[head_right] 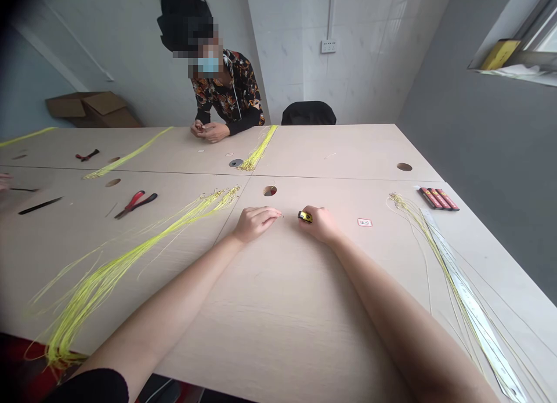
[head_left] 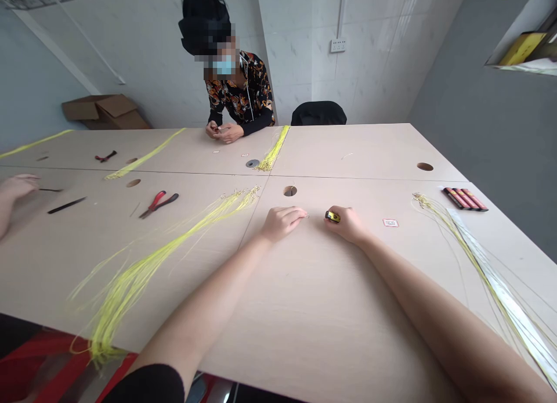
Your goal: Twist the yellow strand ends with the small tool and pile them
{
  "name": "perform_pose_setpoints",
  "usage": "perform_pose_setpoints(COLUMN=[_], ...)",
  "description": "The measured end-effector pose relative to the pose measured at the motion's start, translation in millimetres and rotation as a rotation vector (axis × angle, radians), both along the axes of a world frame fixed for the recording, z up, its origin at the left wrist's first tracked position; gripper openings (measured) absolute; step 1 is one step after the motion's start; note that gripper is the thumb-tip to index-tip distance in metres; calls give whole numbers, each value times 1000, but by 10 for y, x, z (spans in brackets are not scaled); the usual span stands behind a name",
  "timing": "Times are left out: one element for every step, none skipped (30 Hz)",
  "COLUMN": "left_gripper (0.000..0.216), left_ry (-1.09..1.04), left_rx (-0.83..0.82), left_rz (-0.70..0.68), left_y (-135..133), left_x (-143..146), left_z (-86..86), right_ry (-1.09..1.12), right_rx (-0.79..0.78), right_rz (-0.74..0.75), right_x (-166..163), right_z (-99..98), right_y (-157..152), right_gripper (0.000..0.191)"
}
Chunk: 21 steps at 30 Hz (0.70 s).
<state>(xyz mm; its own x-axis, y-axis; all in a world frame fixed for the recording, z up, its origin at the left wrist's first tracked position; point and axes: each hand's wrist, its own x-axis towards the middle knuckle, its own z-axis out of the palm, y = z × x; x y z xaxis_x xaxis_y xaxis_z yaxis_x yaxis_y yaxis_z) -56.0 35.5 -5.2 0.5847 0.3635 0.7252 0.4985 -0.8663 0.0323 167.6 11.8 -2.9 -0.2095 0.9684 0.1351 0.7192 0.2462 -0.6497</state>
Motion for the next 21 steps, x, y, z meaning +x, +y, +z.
perform_pose_setpoints(left_gripper=[17,17,17,17,17,17,17,17,17,17,16,16,17,17,17,17,17,17,17,17,17], left_ry=[-3,-4,-3,-1,2,4,5,4,4,4,4,4,4,3,2,3,4,4,4,4,4], left_rx=[6,11,13,13,11,9,7,7,8,9,9,9,9,8,7,5,3,2,2,2,3], left_rz=[-2,-5,-6,-6,-5,-3,-3,-3,-4,-6,-6,-6,-5,-4,-3,-3,-2,-1,0,0,1], left_y=[0,1,1,0,0,-1,-1,-2,-2,-2,-1,-1,0,0,0,0,0,0,0,-1,-1], left_x=[1,1,2,2,2,2,1,1,0,0,-1,-1,-2,-2,-2,-2,-1,-1,0,0,0], left_z=[1,2,3,4,5,7,8,8,8,8,7,6,5,3,2,1,0,-1,-2,-3,-3], right_ry=[-3,0,6,16,24,27,23,13,2,-7,-11,-10,-6,-3,-3,-8,-17,-26,-33,-37,-38], right_rx=[-2,-5,-8,-9,-10,-9,-7,-5,-3,-1,0,0,-2,-4,-5,-5,-5,-5,-6,-7,-7], right_rz=[-3,-4,-3,-1,1,3,8,14,18,21,23,25,22,20,17,14,10,6,2,1,4], right_x=[1,1,1,0,0,0,0,1,2,3,5,6,7,7,7,6,4,3,2,2,2], right_z=[0,1,4,8,12,16,18,20,19,18,15,11,7,4,0,-3,-5,-6,-6,-6,-5], right_y=[0,-1,-3,-6,-8,-10,-11,-11,-10,-8,-5,-3,-1,1,2,3,4,5,6,6,6], right_gripper=[14,16,17,18,18,18,17,16,16,15,15,15,15,15,14,14,14,14,13,13,12])
